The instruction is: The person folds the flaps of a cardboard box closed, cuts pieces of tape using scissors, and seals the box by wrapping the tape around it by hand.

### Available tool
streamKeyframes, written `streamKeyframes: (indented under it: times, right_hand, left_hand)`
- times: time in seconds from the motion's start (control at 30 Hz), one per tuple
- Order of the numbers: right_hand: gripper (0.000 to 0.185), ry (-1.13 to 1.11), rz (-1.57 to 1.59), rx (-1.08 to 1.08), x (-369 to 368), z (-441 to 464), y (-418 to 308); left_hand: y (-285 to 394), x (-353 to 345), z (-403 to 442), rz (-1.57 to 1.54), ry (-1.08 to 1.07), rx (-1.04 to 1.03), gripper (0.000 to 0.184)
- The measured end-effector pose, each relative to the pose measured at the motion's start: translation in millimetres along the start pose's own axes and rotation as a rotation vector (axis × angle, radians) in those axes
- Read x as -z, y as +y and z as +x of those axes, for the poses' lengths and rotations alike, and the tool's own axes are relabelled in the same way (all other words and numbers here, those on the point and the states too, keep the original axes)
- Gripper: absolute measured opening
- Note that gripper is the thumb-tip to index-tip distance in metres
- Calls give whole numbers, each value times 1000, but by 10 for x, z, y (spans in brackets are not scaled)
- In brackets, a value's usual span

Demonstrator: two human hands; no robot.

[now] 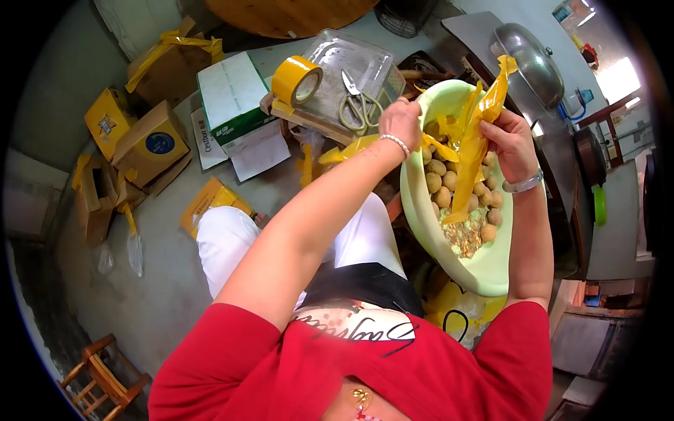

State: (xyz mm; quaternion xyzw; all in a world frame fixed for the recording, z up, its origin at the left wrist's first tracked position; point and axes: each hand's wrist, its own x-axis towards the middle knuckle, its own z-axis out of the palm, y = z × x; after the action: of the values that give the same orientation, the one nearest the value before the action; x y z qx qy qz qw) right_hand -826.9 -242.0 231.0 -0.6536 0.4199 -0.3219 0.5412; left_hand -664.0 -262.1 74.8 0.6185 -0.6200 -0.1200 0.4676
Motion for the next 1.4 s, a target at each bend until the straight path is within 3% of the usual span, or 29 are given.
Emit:
streamKeyframes:
  times: [0.1,0.2,0.33,0.47,0.57,0.73,0.87,1.03,1.17,1.3,1.4]
  right_hand:
    - [18,40,-2,1,17,-58,9]
    - [17,45,-17,-14,29,-55,87]
    - [17,-15,-20,-54,-165,62,95]
    - [16,-127,-60,-93,-478,118,85]
    - [16,-195,-84,-208,-660,212,288]
    - [13,-397,-30,-411,-1044,299,573]
    - [12,-588,50,-444,-1389,301,549]
    - [12,-584,15,-400,-1643,317,594]
    - [10,-499,-108,-327,-1741,296,596]
    - [10,-417,-304,-158,-1841,244,630]
    - [15,-329,-528,173,-1951,222,753]
  left_hand:
    - [-63,29,26,-122,84,226,20]
    - [-160,263,-143,-318,129,165,20]
    - [-240,248,-452,-123,-91,-90,18]
    - [-786,-92,-679,-53,-229,299,32]
    - [-898,199,-803,-34,-144,182,27]
    - [-560,1159,-593,-1176,-273,566,31]
    - [-585,1497,-672,-1401,-477,493,36]
    - [-635,1734,-895,-1251,-26,645,17]
    - [-798,1832,-1125,-1084,103,631,13]
    - [-877,1980,-1245,-932,178,794,18]
    - [-749,1963,-1353,-600,87,675,24]
